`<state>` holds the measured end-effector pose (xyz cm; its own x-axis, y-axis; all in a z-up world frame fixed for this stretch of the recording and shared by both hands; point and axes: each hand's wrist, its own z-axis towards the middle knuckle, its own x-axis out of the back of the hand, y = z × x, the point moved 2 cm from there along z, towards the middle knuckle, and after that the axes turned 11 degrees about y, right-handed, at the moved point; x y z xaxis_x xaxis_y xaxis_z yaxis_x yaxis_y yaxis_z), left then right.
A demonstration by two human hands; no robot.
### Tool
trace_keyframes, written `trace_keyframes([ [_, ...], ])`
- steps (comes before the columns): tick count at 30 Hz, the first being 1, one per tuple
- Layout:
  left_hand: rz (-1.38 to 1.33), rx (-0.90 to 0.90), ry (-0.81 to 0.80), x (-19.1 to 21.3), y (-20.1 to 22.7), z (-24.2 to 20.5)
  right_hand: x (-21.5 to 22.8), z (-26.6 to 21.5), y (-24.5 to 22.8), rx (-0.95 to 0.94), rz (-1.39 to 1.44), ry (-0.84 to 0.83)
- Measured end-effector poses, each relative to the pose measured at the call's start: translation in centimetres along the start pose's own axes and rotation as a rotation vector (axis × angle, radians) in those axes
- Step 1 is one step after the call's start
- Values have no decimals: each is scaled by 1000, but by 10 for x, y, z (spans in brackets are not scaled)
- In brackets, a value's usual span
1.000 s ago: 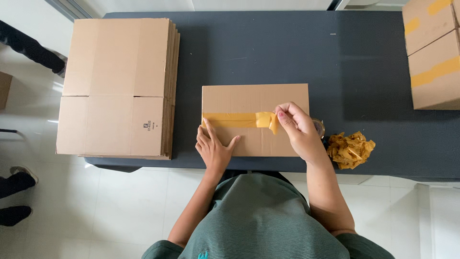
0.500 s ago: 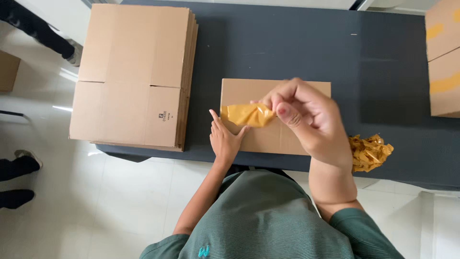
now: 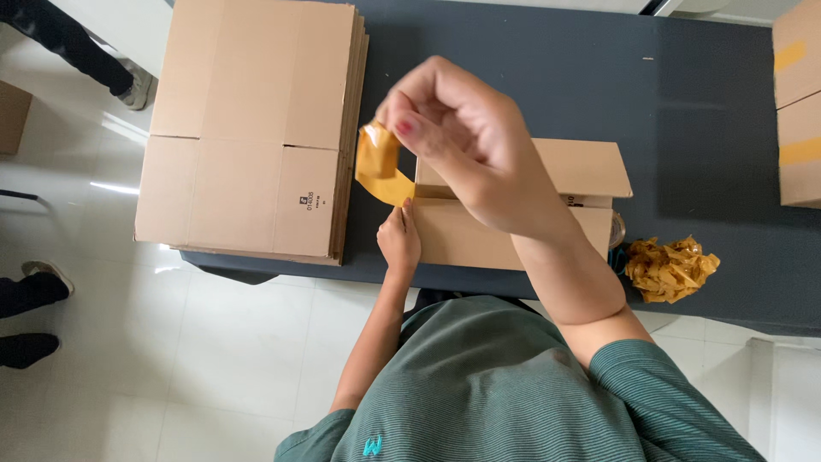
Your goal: The person uses their hands to peel away packing tape from several cardboard boxes on a table, gathering the used tape into a ball and setting the opened boxes aside.
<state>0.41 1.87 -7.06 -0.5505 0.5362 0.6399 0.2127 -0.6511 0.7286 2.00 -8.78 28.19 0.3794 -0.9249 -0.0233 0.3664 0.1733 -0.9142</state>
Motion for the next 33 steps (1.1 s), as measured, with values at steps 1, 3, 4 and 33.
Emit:
trace_keyframes([
  [1, -85, 64, -1, 2, 0, 2, -5, 4, 3, 1, 52, -24],
  [3, -172, 129, -1, 8, 1, 5, -13, 9, 8, 0, 103, -49],
  [4, -300, 215, 11, 12, 3, 7, -17, 11, 9, -14, 118, -57],
  [33, -491, -57, -440, 129, 136, 46, 231, -102, 31, 416, -4, 646],
])
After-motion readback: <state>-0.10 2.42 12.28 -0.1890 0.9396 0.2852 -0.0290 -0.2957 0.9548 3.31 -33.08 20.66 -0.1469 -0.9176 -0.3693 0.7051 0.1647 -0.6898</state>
